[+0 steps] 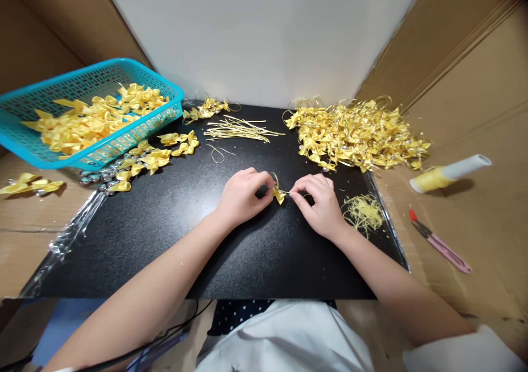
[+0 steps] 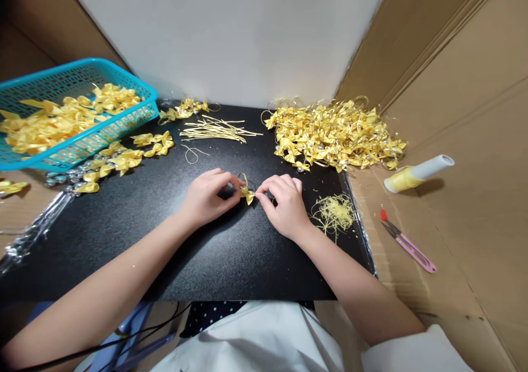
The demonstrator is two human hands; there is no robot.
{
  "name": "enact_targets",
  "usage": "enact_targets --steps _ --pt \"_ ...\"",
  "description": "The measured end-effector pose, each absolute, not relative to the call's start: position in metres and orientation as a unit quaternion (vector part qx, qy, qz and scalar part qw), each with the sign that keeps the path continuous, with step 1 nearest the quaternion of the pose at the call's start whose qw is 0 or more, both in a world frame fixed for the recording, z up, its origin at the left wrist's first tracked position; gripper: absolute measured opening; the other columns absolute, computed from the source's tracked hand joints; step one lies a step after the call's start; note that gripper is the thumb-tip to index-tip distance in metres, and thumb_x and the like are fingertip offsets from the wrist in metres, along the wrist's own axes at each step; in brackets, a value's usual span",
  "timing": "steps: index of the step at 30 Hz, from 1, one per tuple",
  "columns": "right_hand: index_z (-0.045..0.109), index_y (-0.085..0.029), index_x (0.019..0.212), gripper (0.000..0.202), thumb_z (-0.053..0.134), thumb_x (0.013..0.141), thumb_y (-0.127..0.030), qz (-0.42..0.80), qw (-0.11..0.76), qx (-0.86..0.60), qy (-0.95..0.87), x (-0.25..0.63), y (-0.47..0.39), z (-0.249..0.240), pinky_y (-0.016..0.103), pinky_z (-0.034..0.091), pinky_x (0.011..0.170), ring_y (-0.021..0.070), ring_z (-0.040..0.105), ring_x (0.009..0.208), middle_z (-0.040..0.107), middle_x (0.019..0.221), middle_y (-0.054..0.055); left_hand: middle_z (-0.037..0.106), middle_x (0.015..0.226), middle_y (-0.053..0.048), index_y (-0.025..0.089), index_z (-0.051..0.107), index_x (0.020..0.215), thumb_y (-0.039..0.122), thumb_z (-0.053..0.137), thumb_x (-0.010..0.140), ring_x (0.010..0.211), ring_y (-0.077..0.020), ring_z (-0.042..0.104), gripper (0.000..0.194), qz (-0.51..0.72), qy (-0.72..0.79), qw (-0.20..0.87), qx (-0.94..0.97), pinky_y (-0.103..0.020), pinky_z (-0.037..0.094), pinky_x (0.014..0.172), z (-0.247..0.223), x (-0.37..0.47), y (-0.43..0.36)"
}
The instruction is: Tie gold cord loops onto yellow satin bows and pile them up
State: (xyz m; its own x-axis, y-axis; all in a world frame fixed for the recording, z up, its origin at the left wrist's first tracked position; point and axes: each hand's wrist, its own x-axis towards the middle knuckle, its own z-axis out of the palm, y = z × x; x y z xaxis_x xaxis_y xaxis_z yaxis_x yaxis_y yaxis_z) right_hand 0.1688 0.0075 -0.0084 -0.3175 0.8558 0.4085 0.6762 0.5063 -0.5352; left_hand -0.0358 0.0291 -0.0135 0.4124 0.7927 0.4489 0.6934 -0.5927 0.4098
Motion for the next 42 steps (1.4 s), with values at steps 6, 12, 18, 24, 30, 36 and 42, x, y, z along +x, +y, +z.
enact_targets --steps 6,12,18,24,30,36,42 --pt "0.059 -0.023 0.079 0.014 0.056 0.091 -0.026 0.132 0.339 -0.472 -0.803 0.1685 0.0080 -0.0090 0.037 0.034 0.085 0.0182 0.057 0.086 0.068 0.086 0.000 0.073 0.085 -0.002 0.020 0.051 0.076 0.016 0.056 0.083 0.071 -0.0151 0.058 0.010 0.298 0.433 0.083 0.846 -0.027 0.045 0.067 -0.0131 -0.0333 0.0281" --pt "0.060 -0.023 0.078 0.015 0.056 0.092 -0.027 0.134 0.339 -0.469 -0.804 0.1682 0.0077 -0.0085 0.037 0.035 0.084 0.0180 0.057 0.086 0.068 0.086 0.000 0.070 0.083 -0.002 0.020 0.057 0.086 0.020 0.055 0.086 0.077 -0.0171 0.057 0.002 0.253 0.453 0.087 0.850 -0.028 0.043 0.067 -0.0129 -0.0346 0.0295" --pt "0.060 -0.023 0.079 0.015 0.055 0.092 -0.027 0.136 0.335 -0.463 -0.809 0.1690 0.0077 -0.0088 0.037 0.035 0.084 0.0178 0.057 0.086 0.068 0.087 0.000 0.072 0.079 -0.002 0.020 0.064 0.090 0.022 0.053 0.089 0.074 -0.0176 0.053 0.011 0.250 0.429 0.101 0.862 -0.029 0.042 0.068 -0.0127 -0.0369 0.0326" --pt "0.060 -0.023 0.079 0.014 0.055 0.092 -0.027 0.138 0.338 -0.460 -0.809 0.1687 0.0069 -0.0077 0.038 0.035 0.084 0.0187 0.057 0.086 0.068 0.086 0.001 0.075 0.090 -0.001 0.020 0.068 0.088 0.019 0.056 0.087 0.080 -0.0173 0.057 0.012 0.296 0.429 0.170 0.836 -0.031 0.045 0.077 -0.0137 -0.0377 0.0339" --pt "0.060 -0.023 0.080 0.014 0.056 0.092 -0.027 0.142 0.332 -0.457 -0.812 0.1689 0.0067 -0.0074 0.037 0.035 0.084 0.0185 0.057 0.087 0.068 0.088 0.001 0.071 0.094 -0.003 0.019 0.065 0.091 0.023 0.056 0.087 0.086 -0.0175 0.057 0.010 0.302 0.428 0.193 0.830 -0.033 0.044 0.081 -0.0119 -0.0352 0.0328" --pt "0.060 -0.022 0.080 0.014 0.055 0.093 -0.026 0.134 0.330 -0.452 -0.818 0.1687 0.0072 -0.0089 0.036 0.034 0.083 0.0182 0.056 0.086 0.068 0.088 0.001 0.061 0.093 -0.005 0.017 0.058 0.093 0.016 0.057 0.079 0.091 -0.0186 0.055 0.015 0.352 0.399 0.196 0.824 -0.034 0.046 0.084 -0.0060 -0.0344 0.0296" --pt "0.061 -0.022 0.080 0.014 0.055 0.093 -0.027 0.137 0.338 -0.444 -0.818 0.1676 0.0076 -0.0105 0.036 0.034 0.082 0.0179 0.056 0.085 0.068 0.088 0.001 0.063 0.088 -0.004 0.020 0.070 0.095 0.030 0.062 0.087 0.082 -0.0156 0.056 0.016 0.359 0.304 0.165 0.867 -0.031 0.046 0.077 -0.0075 -0.0343 0.0301"
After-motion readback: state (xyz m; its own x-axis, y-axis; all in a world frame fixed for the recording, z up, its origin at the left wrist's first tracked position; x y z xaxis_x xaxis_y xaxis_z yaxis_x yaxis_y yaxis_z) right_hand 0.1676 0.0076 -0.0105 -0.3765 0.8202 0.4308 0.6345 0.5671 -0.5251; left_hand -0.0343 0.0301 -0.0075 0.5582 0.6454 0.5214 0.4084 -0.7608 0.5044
